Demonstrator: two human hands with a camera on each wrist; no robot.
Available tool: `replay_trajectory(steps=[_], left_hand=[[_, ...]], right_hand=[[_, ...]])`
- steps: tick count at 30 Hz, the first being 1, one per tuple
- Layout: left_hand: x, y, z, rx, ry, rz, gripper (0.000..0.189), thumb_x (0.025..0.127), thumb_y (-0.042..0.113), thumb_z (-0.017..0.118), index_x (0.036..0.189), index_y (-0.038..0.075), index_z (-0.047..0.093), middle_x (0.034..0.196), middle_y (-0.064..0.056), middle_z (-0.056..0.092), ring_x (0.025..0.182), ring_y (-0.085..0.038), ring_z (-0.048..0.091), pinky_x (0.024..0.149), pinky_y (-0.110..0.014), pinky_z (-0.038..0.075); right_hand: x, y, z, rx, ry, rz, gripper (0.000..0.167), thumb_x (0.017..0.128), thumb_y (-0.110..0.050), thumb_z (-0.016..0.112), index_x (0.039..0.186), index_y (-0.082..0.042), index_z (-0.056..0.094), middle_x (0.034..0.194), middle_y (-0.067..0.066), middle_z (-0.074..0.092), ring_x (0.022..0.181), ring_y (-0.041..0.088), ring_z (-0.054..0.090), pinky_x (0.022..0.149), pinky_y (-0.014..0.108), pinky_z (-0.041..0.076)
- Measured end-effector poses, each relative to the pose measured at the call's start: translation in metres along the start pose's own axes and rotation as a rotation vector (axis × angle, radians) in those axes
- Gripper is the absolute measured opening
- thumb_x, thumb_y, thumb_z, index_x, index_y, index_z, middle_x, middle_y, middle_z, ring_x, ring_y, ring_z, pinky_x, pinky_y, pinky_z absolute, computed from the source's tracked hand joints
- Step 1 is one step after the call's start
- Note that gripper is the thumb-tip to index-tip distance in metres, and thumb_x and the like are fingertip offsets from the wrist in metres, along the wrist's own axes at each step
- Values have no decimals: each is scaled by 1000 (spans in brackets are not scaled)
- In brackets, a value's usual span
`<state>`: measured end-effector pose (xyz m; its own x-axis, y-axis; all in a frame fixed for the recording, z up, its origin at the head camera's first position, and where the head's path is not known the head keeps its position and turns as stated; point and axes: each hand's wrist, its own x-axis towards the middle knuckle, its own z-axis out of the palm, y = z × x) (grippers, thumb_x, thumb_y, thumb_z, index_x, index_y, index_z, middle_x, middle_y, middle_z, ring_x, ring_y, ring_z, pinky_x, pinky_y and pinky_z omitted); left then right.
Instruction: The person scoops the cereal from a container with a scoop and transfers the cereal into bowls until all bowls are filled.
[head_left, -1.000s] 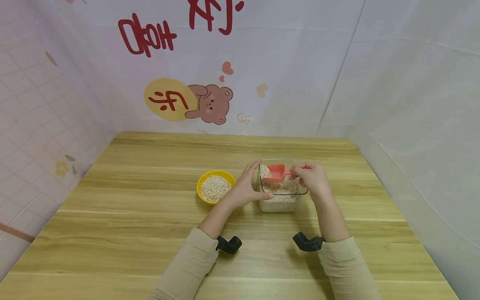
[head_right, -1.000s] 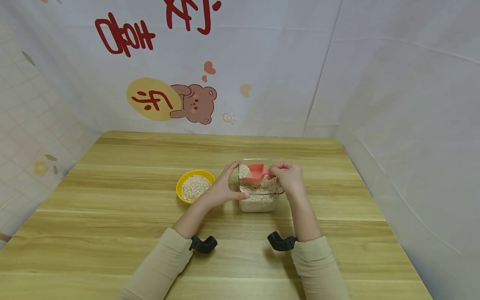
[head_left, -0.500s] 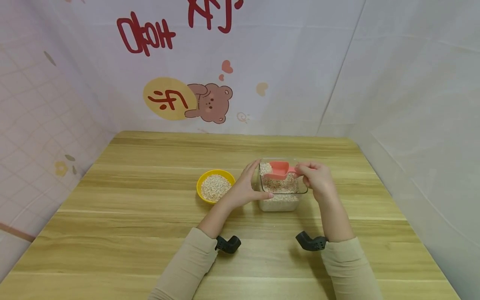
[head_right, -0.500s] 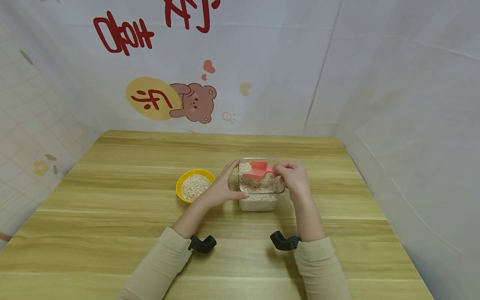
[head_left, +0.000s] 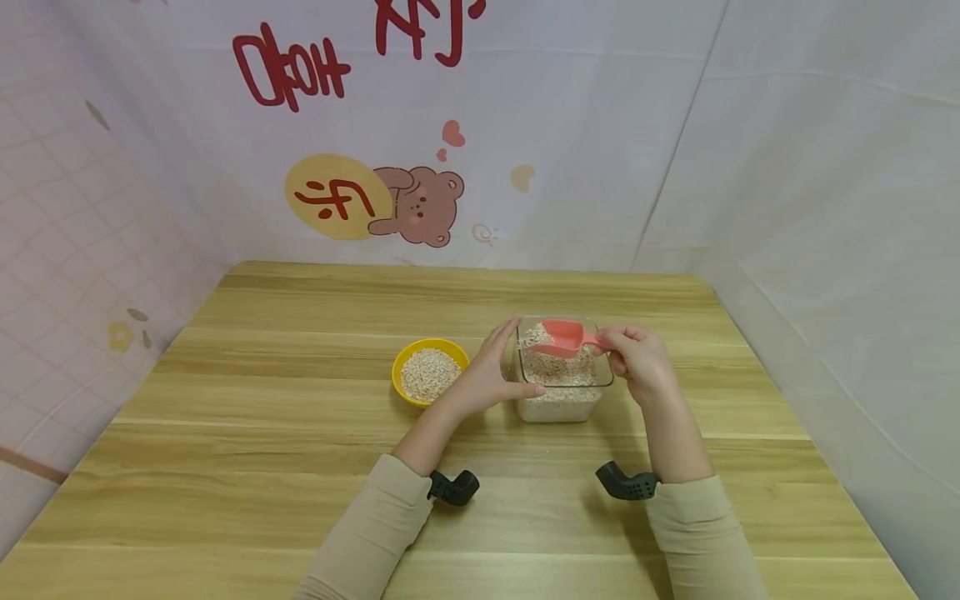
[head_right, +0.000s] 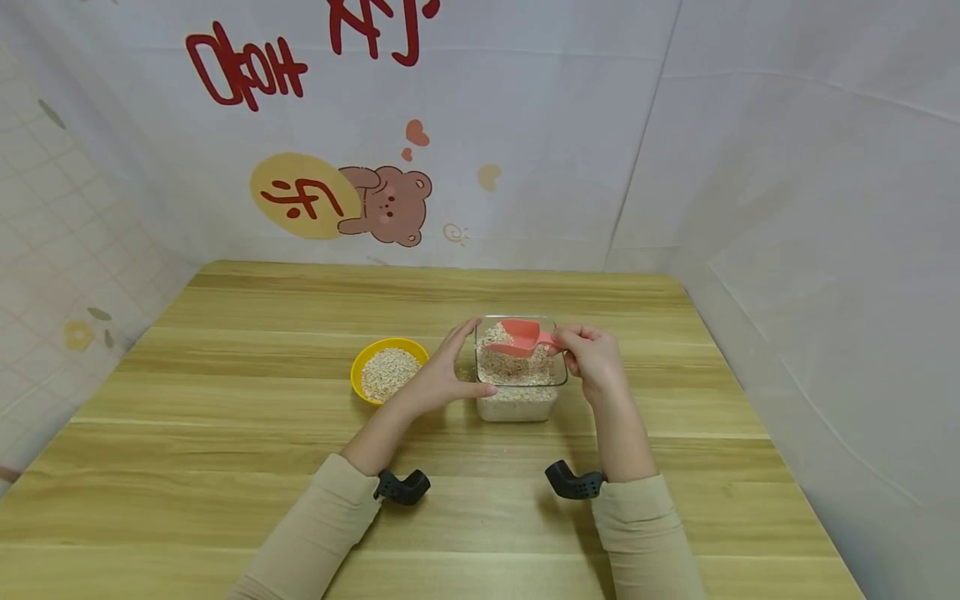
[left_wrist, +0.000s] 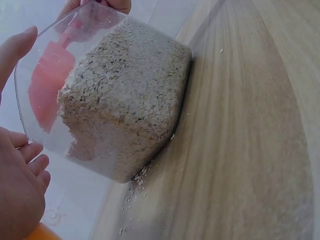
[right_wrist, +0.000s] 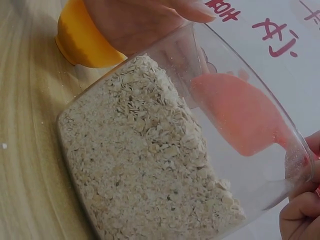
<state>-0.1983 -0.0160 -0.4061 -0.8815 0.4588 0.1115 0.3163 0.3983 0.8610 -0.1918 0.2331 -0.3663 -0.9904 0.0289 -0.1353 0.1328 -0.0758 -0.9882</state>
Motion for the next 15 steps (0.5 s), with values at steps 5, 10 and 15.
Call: replay_trajectory(steps=[5, 10, 15], left_hand=[[-2, 1, -4, 17, -1, -5, 111, 71, 47, 82, 155, 30, 10, 159, -2, 7, 143, -27, 12, 106, -58, 23], [-6, 4, -11, 27, 7, -15, 113, 69, 48, 83, 155, 29, 11, 159, 1, 6, 143, -25, 11, 108, -56, 21], [-11, 6, -18, 34, 24, -22, 115, 67, 51, 83, 154, 32, 11, 159, 3, 6, 143, -26, 13, 106, -59, 23]], right_hand=[[-1, -2, 0, 16, -9, 0, 18, 94, -6, 58, 81, -11, 71, 62, 0, 64, 41, 5, 35, 39, 17, 25], [-5, -6, 1, 40, -1, -14, 18, 94, -5, 58, 81, -11, 71, 62, 0, 64, 40, 5, 35, 39, 17, 26], [-8, -9, 3, 81, -15, -22, 20, 94, -5, 58, 80, -10, 71, 61, 1, 64, 41, 5, 35, 40, 17, 27]])
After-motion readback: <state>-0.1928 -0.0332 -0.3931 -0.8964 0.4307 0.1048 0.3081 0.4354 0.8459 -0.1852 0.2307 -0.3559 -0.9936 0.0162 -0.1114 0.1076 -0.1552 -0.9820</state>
